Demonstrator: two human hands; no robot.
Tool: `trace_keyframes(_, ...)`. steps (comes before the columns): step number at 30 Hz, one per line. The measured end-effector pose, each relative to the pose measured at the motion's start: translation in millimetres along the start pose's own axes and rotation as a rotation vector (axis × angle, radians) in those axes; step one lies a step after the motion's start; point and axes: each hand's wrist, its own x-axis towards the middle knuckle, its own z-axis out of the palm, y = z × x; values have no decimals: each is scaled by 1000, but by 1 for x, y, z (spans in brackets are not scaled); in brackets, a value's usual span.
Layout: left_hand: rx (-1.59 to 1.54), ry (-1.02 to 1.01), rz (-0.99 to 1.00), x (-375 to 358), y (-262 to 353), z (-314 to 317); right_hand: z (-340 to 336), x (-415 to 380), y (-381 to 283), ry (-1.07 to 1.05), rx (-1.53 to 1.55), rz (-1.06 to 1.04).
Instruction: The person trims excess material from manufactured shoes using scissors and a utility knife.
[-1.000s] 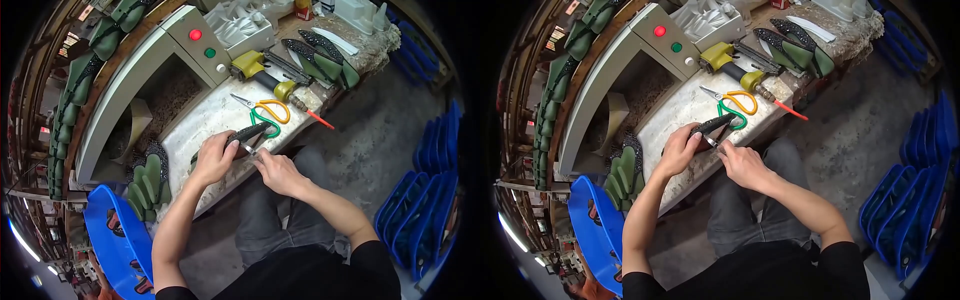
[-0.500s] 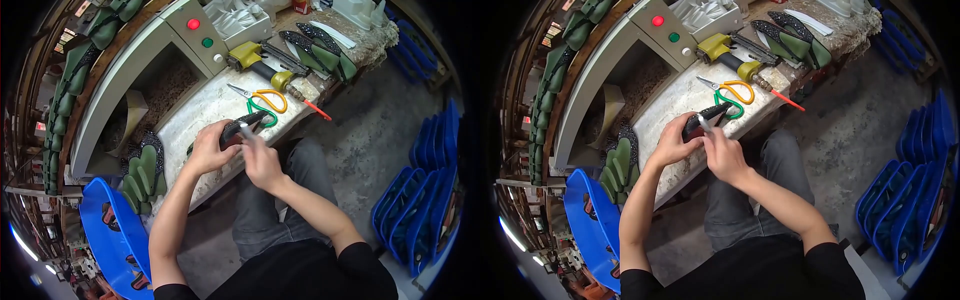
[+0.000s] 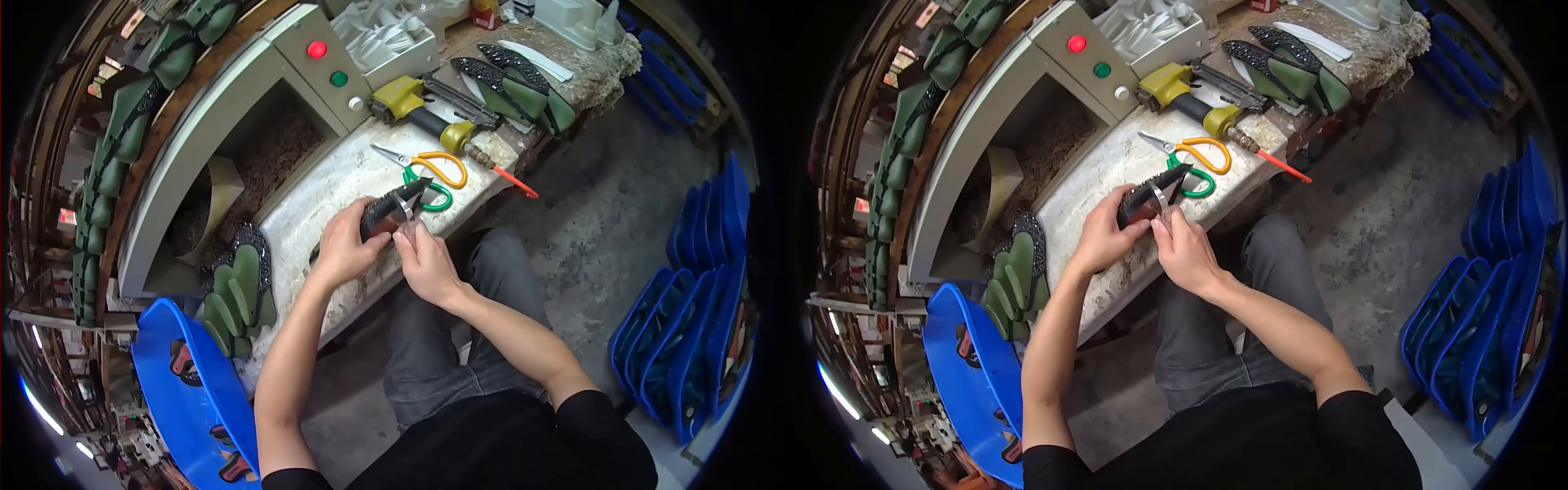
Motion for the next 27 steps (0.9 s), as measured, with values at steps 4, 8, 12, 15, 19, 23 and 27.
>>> trace_keyframes(4,-314,-96,-12,7,-8,-16,-25,-11,-7,-208,256,183)
trace_keyframes(8,-593,-210,-50,2,-20,-21,-18,-29,-8,-360,536,364)
trace_keyframes(12,-554,-200,-54,4,-21,-15,-1,-26,-4,-346,529,346)
trace_keyframes(15,-281,-85,28,1,-16,-11,-5,-23,-8,-293,123,193)
trace_keyframes(19,-67,-4,79,-1,-9,-5,6,-23,-6,-219,-269,82)
trace_keyframes(23,106,56,92,-1,3,2,10,-21,-2,-168,-484,28)
trace_keyframes(27,239,109,7,0,9,13,-9,-18,-14,-285,-56,314)
